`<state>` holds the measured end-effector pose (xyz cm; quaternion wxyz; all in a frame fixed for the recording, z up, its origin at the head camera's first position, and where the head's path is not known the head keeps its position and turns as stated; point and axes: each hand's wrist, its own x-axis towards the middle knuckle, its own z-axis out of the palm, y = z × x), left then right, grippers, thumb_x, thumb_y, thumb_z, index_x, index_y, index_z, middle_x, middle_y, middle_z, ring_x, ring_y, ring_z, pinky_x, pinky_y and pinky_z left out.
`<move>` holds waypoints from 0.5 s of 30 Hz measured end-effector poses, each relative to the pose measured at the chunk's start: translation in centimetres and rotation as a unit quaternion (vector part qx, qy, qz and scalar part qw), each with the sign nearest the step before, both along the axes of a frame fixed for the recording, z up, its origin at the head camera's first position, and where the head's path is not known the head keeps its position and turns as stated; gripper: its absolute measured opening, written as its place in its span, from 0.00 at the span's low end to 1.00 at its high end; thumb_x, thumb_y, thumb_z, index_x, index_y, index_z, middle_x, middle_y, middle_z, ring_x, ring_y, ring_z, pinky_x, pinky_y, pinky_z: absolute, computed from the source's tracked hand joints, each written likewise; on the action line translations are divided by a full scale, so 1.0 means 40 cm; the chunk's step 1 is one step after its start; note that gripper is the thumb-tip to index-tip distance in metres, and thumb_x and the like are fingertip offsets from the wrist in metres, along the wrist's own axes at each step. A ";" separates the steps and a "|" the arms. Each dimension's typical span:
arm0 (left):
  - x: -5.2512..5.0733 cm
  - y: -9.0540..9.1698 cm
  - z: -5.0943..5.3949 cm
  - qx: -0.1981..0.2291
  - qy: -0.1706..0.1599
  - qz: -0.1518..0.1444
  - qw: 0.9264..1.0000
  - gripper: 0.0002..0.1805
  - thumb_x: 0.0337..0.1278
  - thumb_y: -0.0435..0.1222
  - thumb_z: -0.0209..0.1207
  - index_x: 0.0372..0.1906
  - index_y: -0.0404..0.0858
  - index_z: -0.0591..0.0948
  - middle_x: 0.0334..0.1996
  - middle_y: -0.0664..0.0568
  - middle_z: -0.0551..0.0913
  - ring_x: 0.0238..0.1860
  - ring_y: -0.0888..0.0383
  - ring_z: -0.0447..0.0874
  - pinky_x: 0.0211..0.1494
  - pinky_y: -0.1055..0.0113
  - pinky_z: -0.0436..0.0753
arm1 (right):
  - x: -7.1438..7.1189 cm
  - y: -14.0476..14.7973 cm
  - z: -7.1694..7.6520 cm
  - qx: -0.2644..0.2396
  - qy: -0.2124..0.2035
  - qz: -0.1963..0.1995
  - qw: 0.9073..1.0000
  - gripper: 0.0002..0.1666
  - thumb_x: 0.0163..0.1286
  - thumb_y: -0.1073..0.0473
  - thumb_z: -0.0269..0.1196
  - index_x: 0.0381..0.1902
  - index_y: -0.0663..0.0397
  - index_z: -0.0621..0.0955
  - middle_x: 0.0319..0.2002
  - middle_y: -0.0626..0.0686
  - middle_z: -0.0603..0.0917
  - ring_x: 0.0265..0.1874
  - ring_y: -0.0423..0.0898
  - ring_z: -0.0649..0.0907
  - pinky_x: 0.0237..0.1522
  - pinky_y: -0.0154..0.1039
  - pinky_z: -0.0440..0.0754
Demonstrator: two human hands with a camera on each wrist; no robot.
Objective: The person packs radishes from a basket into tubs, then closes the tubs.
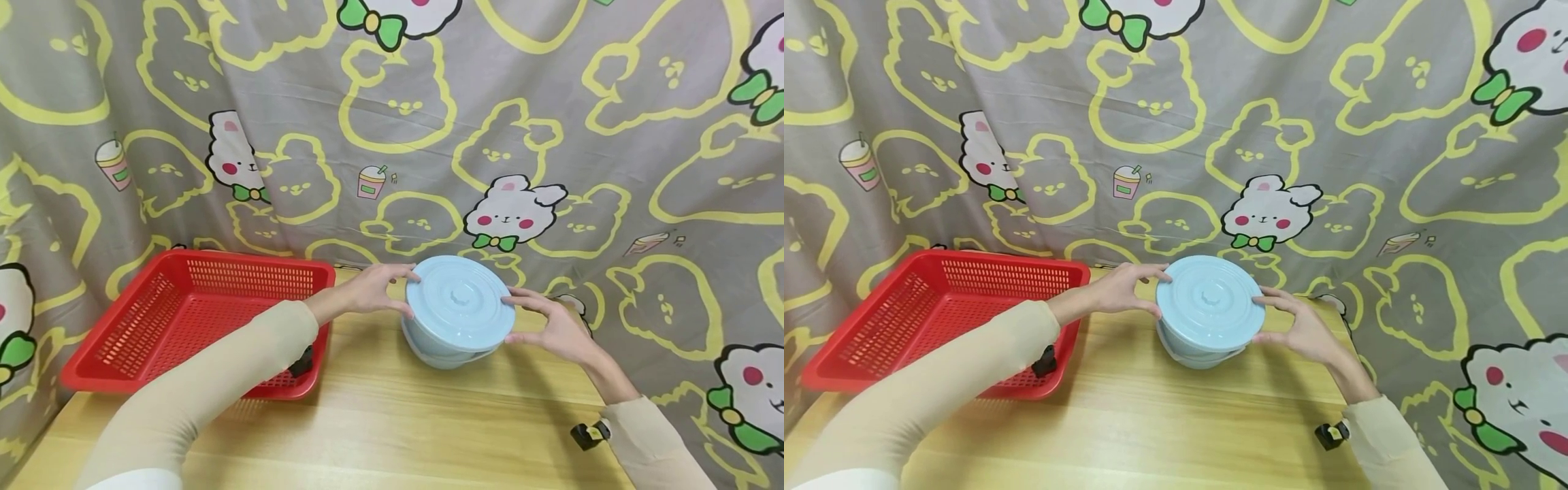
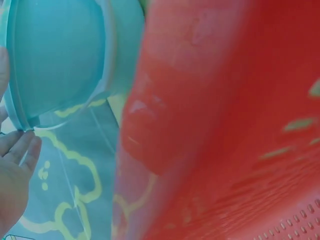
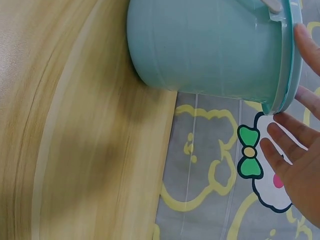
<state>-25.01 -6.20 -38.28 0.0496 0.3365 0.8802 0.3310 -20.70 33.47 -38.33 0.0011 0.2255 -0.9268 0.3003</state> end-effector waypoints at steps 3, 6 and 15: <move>-0.003 0.001 0.007 -0.008 -0.004 -0.003 1.000 0.40 0.52 0.51 0.79 0.69 0.41 0.80 0.80 0.43 0.69 0.72 0.46 0.79 0.71 0.53 0.84 | -0.005 -0.001 0.000 -0.008 -0.006 0.003 1.000 0.42 0.56 0.49 0.83 0.69 0.45 0.82 0.78 0.57 0.72 0.75 0.64 0.73 0.71 0.51 0.75; -0.008 0.003 0.011 -0.015 -0.009 -0.006 1.000 0.41 0.52 0.50 0.79 0.69 0.40 0.80 0.80 0.42 0.69 0.76 0.47 0.75 0.72 0.54 0.84 | -0.009 -0.002 -0.001 -0.018 -0.012 0.007 1.000 0.42 0.57 0.50 0.82 0.69 0.47 0.81 0.78 0.60 0.71 0.74 0.67 0.73 0.69 0.67 0.74; -0.021 0.010 0.012 -0.023 -0.024 -0.009 0.999 0.40 0.52 0.48 0.79 0.69 0.39 0.80 0.80 0.43 0.68 0.78 0.49 0.73 0.72 0.55 0.84 | -0.015 0.000 -0.007 -0.039 -0.036 0.007 0.999 0.41 0.58 0.52 0.82 0.69 0.50 0.81 0.78 0.62 0.70 0.73 0.70 0.72 0.70 0.72 0.73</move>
